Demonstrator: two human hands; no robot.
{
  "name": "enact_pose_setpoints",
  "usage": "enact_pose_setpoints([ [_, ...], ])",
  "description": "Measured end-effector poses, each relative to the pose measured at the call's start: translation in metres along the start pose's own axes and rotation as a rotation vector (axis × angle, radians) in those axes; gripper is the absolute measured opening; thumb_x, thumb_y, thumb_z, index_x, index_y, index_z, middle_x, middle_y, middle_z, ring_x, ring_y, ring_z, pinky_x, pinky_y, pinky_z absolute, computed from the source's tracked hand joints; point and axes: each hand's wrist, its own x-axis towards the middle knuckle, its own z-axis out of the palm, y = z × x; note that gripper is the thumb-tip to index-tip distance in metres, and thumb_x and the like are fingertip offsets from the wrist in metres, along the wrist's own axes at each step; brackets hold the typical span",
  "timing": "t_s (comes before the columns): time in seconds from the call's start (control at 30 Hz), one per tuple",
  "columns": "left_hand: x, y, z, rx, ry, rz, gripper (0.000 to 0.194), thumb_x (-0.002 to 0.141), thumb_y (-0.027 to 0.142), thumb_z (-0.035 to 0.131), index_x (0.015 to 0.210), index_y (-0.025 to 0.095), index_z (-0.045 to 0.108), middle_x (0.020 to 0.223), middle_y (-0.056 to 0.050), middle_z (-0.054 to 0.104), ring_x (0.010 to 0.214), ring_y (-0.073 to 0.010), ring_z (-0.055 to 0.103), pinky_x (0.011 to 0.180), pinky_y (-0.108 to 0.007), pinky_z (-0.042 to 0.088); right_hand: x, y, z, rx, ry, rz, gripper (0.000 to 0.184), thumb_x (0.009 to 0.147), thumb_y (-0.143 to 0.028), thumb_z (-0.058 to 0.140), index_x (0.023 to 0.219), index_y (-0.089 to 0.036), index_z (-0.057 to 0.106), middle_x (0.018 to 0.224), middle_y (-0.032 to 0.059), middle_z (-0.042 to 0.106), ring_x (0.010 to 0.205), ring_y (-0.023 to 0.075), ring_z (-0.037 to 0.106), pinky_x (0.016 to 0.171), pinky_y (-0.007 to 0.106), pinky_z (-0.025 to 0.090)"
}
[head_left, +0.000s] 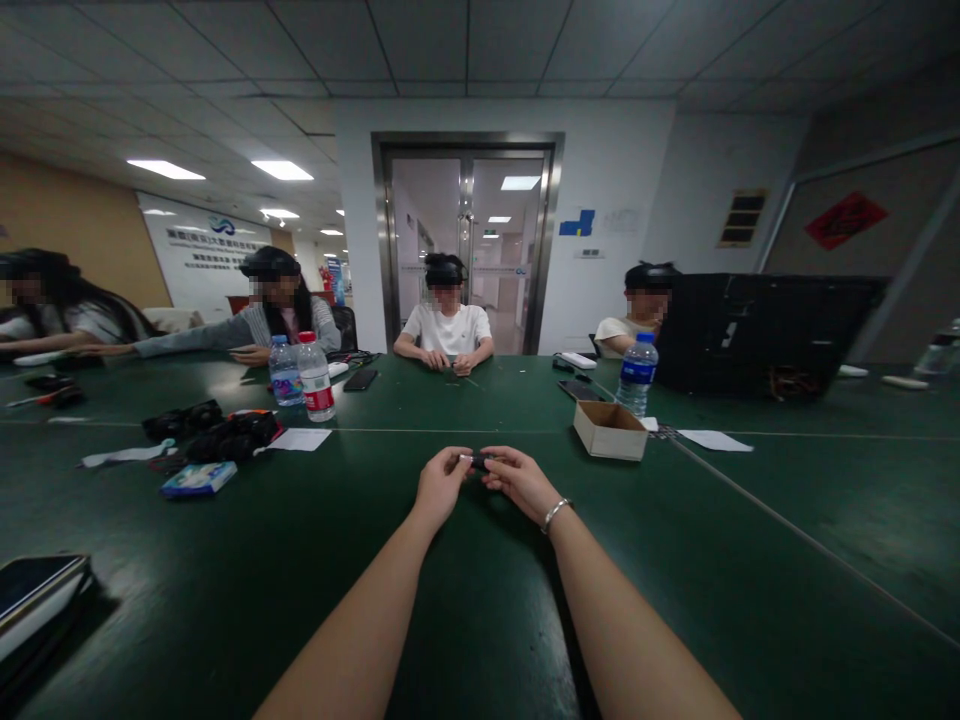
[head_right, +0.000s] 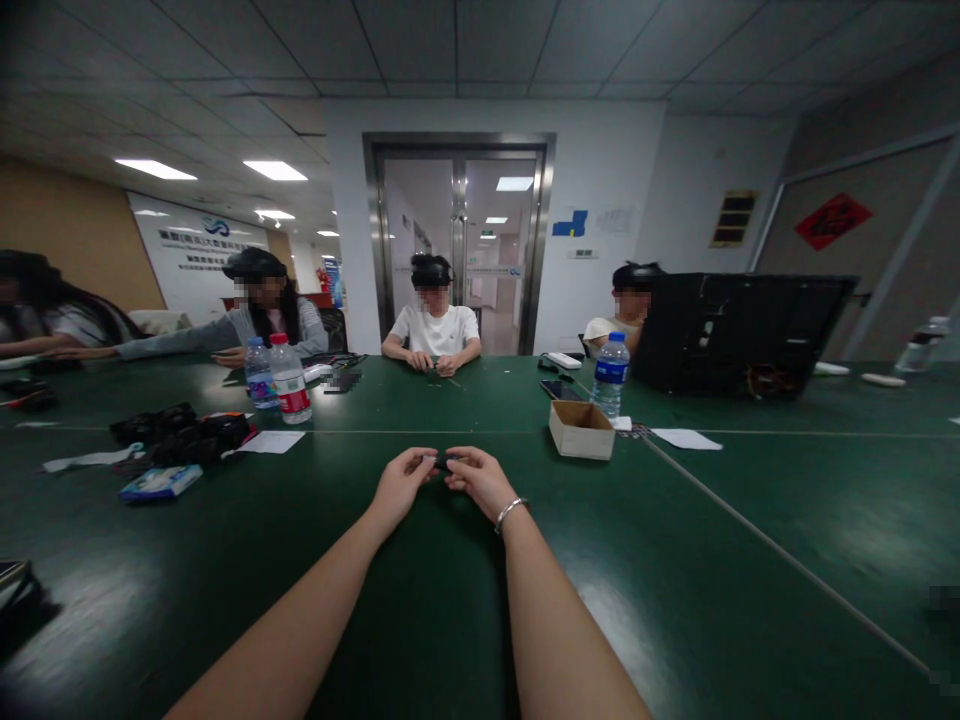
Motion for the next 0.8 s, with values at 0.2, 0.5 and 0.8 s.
enact_pose_setpoints([
  [0.2,0.004,-0.010,-0.003,0.035,0.007,-0.035,0.030,0.073,0.041,0.060,0.088,0.014,0.062,0.083,-0.008,0.064,0.073,-0.0169,0.060,0.063,-0.025,0.046,0.000,0.002,-0.001,0.027,0.004,-0.013,0.027,0.066,-0.009,0.072,0.091,-0.011,0.062,0.074,0.0049,0.060,0.061,0.0127,0.061,0.056,0.020,0.050],
  [0.5,0.010,-0.017,-0.007,0.068,-0.039,-0.072,0.034,0.073,0.045,0.058,0.088,0.014,0.061,0.078,-0.007,0.062,0.072,-0.0171,0.058,0.064,-0.027,0.046,0.001,0.004,-0.003,0.025,-0.001,-0.015,0.027,0.066,-0.006,0.071,0.091,-0.013,0.062,0.075,0.0022,0.056,0.062,0.0116,0.061,0.057,0.019,0.051],
  [0.8,0.006,-0.010,-0.006,0.061,-0.051,-0.082,0.037,0.072,0.048,0.059,0.087,0.014,0.062,0.076,-0.006,0.062,0.069,-0.0164,0.057,0.063,-0.026,0.045,-0.001,0.002,-0.002,0.023,-0.020,-0.015,0.028,0.066,-0.007,0.071,0.092,-0.012,0.062,0.073,0.0011,0.055,0.062,0.0113,0.061,0.058,0.019,0.052],
])
